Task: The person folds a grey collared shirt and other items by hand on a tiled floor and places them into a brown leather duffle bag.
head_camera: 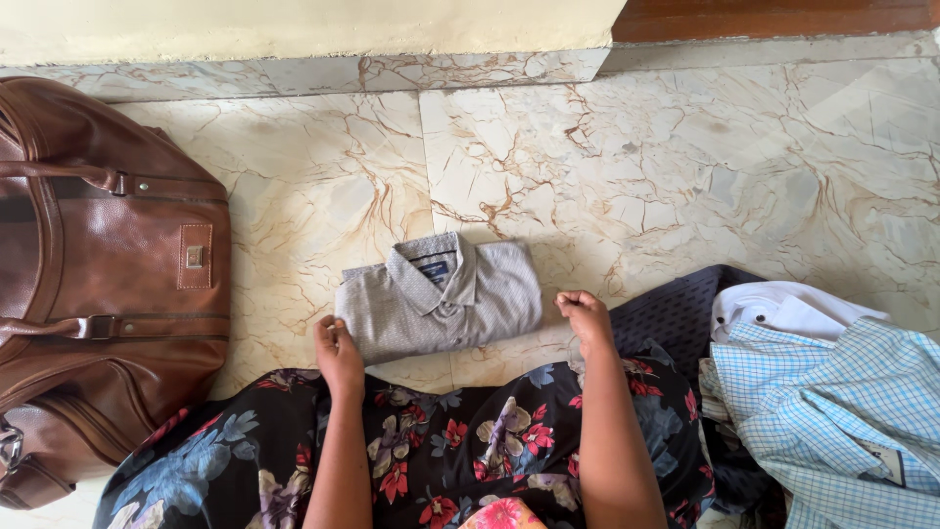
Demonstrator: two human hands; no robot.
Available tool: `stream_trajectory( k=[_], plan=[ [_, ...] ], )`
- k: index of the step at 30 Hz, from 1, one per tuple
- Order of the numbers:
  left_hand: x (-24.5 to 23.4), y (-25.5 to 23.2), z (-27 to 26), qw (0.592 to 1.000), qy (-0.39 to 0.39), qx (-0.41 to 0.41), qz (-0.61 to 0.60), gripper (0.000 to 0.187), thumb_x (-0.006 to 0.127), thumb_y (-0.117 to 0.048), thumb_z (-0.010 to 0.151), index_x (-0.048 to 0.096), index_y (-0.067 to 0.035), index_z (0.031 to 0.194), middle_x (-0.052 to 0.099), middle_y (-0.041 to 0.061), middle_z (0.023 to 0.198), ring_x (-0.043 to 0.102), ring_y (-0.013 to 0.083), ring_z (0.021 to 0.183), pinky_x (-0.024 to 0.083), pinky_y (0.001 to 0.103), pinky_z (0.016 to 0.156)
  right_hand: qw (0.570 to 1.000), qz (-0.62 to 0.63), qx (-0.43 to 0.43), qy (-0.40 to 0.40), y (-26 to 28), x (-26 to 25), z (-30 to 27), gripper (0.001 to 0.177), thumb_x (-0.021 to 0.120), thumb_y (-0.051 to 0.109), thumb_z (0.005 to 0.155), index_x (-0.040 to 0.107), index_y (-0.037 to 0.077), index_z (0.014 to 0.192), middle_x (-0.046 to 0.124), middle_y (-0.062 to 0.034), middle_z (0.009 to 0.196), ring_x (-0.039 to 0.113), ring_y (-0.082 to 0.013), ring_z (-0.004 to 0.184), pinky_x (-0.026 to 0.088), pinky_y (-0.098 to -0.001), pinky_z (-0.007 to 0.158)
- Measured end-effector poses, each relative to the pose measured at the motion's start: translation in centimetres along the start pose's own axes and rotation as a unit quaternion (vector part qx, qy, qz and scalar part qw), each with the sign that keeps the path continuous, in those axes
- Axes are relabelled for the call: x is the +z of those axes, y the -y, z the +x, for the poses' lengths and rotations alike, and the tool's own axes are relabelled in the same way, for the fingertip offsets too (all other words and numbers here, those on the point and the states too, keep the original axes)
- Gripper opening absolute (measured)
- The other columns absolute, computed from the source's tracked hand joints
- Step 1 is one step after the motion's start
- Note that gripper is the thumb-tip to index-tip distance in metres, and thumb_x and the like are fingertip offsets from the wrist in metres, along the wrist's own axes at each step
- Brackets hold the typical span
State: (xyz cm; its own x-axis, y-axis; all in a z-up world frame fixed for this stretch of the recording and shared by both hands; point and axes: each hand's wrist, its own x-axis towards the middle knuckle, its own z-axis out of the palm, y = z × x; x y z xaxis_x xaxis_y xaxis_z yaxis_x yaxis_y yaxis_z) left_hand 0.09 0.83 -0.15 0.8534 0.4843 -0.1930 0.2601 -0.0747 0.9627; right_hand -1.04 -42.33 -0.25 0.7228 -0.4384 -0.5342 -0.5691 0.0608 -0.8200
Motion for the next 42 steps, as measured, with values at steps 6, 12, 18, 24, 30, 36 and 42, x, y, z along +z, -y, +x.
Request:
stream_trajectory(
  k=[6, 12, 18, 24, 30, 36, 42],
  plan=[
    [-0.1, -0.8, -0.9, 0.984, -0.065, 0.053, 0.156, 0.024, 0.055, -0.022, 0.109, 0.054, -0.002, 0.121, 0.057, 0.008, 0.096, 0.053, 0.0194, 0.081, 0.044, 0.031, 0.073, 0.978, -0.194, 0.01, 0.077, -1.2, 0.1, -0.3, 0.018, 0.073, 0.003, 0.088, 0.076, 0.003, 0.105, 0.077, -0.003, 0.095, 0.067, -0.0114, 0.083, 0.054, -0.0277, 0.076],
    [2.5, -3.3, -4.4, 0.876, -0.035, 0.199, 0.439, 0.046, 0.052, -0.026, 0.101, 0.048, 0.002, 0.138, 0.047, 0.02, 0.146, 0.041, 0.0357, 0.136, 0.029, 0.058, 0.11, 0.973, -0.182, -0.016, 0.142, -1.8, 0.1, -0.4, 0.02, 0.072, 0.004, 0.087, 0.076, -0.001, 0.106, 0.075, -0.0031, 0.091, 0.063, -0.0108, 0.08, 0.051, -0.028, 0.074],
    [8.4, -5.7, -10.3, 0.738, 0.324, 0.277, 0.523, 0.063, 0.05, -0.052, 0.101, 0.031, -0.028, 0.156, 0.012, 0.009, 0.168, 0.005, 0.0394, 0.155, 0.002, 0.068, 0.12, 0.964, -0.18, -0.007, 0.197, -1.8, -0.2, -0.8, 0.026, 0.072, 0.011, 0.089, 0.076, 0.0, 0.112, 0.077, -0.0038, 0.094, 0.065, -0.0102, 0.081, 0.053, -0.0271, 0.078],
    [9.4, -4.0, -12.0, 0.682, 0.324, 0.433, 0.493, 0.074, 0.056, -0.058, 0.094, 0.024, -0.044, 0.159, 0.006, -0.001, 0.171, 0.005, 0.046, 0.153, 0.005, 0.084, 0.109, 0.955, -0.258, -0.033, 0.145, -1.1, 1.1, -1.7, 0.025, 0.076, 0.014, 0.084, 0.079, 0.002, 0.105, 0.078, -0.0073, 0.087, 0.067, -0.0147, 0.076, 0.053, -0.0316, 0.073],
    [9.2, -2.5, -11.6, 0.673, 0.327, 0.41, 0.521, 0.076, 0.058, -0.059, 0.091, 0.024, -0.047, 0.158, 0.008, -0.002, 0.17, 0.006, 0.047, 0.153, 0.006, 0.084, 0.109, 0.93, -0.35, -0.085, 0.069, 0.4, 1.8, -2.9, 0.021, 0.075, 0.018, 0.087, 0.078, 0.003, 0.101, 0.077, -0.0118, 0.086, 0.072, -0.0211, 0.077, 0.054, -0.0346, 0.074],
    [9.3, -2.5, -11.4, 0.68, 0.343, 0.389, 0.518, 0.073, 0.055, -0.057, 0.094, 0.022, -0.046, 0.158, 0.008, 0.0, 0.17, 0.003, 0.0483, 0.152, 0.005, 0.084, 0.109, 0.931, -0.319, -0.087, 0.153, 0.5, 1.6, -3.4, 0.027, 0.076, 0.007, 0.077, 0.076, 0.001, 0.104, 0.079, -0.0113, 0.089, 0.073, -0.0193, 0.08, 0.055, -0.0324, 0.078],
    [10.2, -2.5, -11.5, 0.678, 0.347, 0.392, 0.516, 0.073, 0.052, -0.054, 0.097, 0.018, -0.041, 0.16, 0.006, 0.003, 0.17, 0.003, 0.043, 0.154, 0.007, 0.072, 0.116, 0.921, -0.303, -0.114, 0.219, 0.2, 1.4, -2.9, 0.03, 0.076, 0.008, 0.077, 0.075, 0.001, 0.106, 0.08, -0.0125, 0.093, 0.074, -0.0208, 0.085, 0.056, -0.0335, 0.081]
  ],
)
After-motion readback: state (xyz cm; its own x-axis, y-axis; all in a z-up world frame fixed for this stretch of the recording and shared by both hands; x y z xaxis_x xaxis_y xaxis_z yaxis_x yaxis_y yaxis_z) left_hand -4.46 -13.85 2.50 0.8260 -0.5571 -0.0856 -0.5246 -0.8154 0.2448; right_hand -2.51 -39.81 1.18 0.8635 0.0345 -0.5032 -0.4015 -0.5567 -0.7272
